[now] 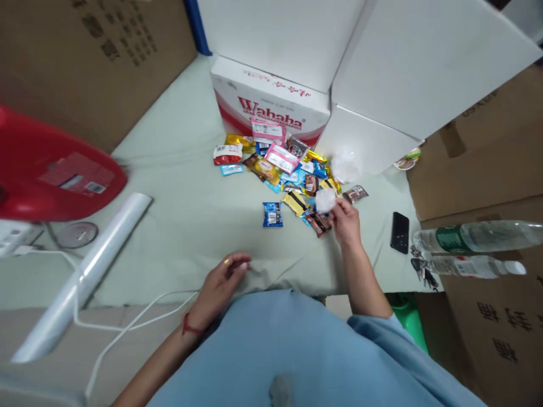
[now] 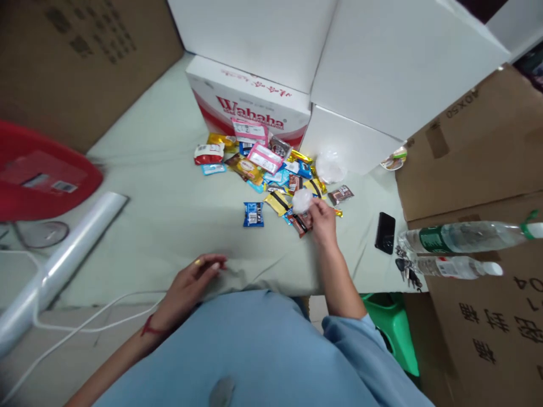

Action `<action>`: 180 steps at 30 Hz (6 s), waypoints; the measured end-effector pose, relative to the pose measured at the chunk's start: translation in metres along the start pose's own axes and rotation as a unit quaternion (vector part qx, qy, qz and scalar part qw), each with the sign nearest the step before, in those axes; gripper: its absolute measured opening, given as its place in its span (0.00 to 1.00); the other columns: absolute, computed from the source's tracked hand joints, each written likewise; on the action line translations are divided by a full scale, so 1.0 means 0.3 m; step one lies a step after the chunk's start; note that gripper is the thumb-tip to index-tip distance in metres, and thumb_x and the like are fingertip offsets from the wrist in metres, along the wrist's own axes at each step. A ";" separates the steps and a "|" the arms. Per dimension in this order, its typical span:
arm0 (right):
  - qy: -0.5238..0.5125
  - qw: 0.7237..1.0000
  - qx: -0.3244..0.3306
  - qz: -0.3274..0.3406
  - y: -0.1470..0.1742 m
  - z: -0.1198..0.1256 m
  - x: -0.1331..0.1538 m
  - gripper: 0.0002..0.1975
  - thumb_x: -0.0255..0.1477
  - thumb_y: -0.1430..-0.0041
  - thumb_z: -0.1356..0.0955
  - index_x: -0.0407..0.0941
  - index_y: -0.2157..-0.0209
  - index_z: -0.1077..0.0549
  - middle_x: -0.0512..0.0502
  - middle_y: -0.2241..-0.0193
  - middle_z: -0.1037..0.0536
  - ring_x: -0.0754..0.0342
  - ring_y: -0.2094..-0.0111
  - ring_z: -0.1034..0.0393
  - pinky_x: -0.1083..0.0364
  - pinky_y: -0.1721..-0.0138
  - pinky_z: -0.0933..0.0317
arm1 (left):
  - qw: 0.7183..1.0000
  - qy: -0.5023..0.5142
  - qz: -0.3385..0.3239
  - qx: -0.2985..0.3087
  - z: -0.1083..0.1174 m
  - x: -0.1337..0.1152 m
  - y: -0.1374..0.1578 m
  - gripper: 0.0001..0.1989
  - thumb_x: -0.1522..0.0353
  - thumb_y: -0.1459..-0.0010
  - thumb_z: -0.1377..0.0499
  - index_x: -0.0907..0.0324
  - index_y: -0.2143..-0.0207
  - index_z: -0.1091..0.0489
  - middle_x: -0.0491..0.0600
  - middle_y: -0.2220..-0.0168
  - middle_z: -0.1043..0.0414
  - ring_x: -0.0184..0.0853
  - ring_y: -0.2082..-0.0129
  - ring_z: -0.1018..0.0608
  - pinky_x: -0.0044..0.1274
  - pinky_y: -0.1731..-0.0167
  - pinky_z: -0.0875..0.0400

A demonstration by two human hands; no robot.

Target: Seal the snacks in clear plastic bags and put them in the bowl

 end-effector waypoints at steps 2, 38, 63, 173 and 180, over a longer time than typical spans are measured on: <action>-0.072 0.994 0.049 -0.070 0.148 -0.118 -0.072 0.18 0.43 0.48 0.24 0.46 0.62 0.24 0.60 0.83 0.37 0.61 0.83 0.48 0.59 0.81 0.53 | 0.998 0.024 -0.058 -0.027 -0.042 -0.074 -0.045 0.28 0.48 0.40 0.37 0.57 0.46 0.28 0.56 0.49 0.23 0.43 0.51 0.20 0.34 0.54 0.21; -0.007 0.989 0.096 -0.114 0.339 -0.163 -0.125 0.25 0.55 0.44 0.27 0.48 0.61 0.23 0.48 0.65 0.23 0.57 0.75 0.40 0.57 0.77 0.44 | 0.966 0.252 0.001 -0.053 -0.112 -0.094 -0.186 0.21 0.52 0.48 0.30 0.57 0.70 0.32 0.52 0.52 0.18 0.40 0.53 0.20 0.30 0.52 0.27; 0.039 0.990 0.071 -0.113 0.307 -0.045 -0.140 0.16 0.41 0.52 0.20 0.47 0.67 0.22 0.53 0.74 0.29 0.57 0.75 0.41 0.57 0.73 0.44 | 0.908 0.412 0.046 -0.062 0.010 0.013 -0.202 0.23 0.51 0.42 0.32 0.58 0.53 0.22 0.57 0.50 0.18 0.45 0.51 0.16 0.33 0.56 0.20; 0.135 0.978 0.141 -0.074 0.163 -0.324 -0.255 0.20 0.50 0.42 0.30 0.47 0.68 0.30 0.55 0.80 0.29 0.58 0.84 0.41 0.57 0.81 0.47 | 0.916 -0.291 -0.236 -0.146 0.184 -0.156 -0.076 0.12 0.75 0.46 0.43 0.53 0.64 0.23 0.54 0.57 0.21 0.47 0.48 0.23 0.40 0.43 0.31; 0.136 0.978 0.143 -0.069 0.173 -0.284 -0.262 0.18 0.48 0.44 0.30 0.46 0.68 0.28 0.54 0.80 0.30 0.58 0.81 0.42 0.58 0.79 0.48 | 0.938 -0.296 -0.138 -0.119 0.120 -0.097 -0.136 0.14 0.67 0.36 0.46 0.53 0.55 0.22 0.53 0.52 0.21 0.40 0.60 0.20 0.28 0.61 0.29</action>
Point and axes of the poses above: each hand's wrist, its own y-axis away from the middle knuckle, its own z-axis out of the back of the hand, x = y × z, the point moved 10 cm from there along -y, towards the middle knuckle
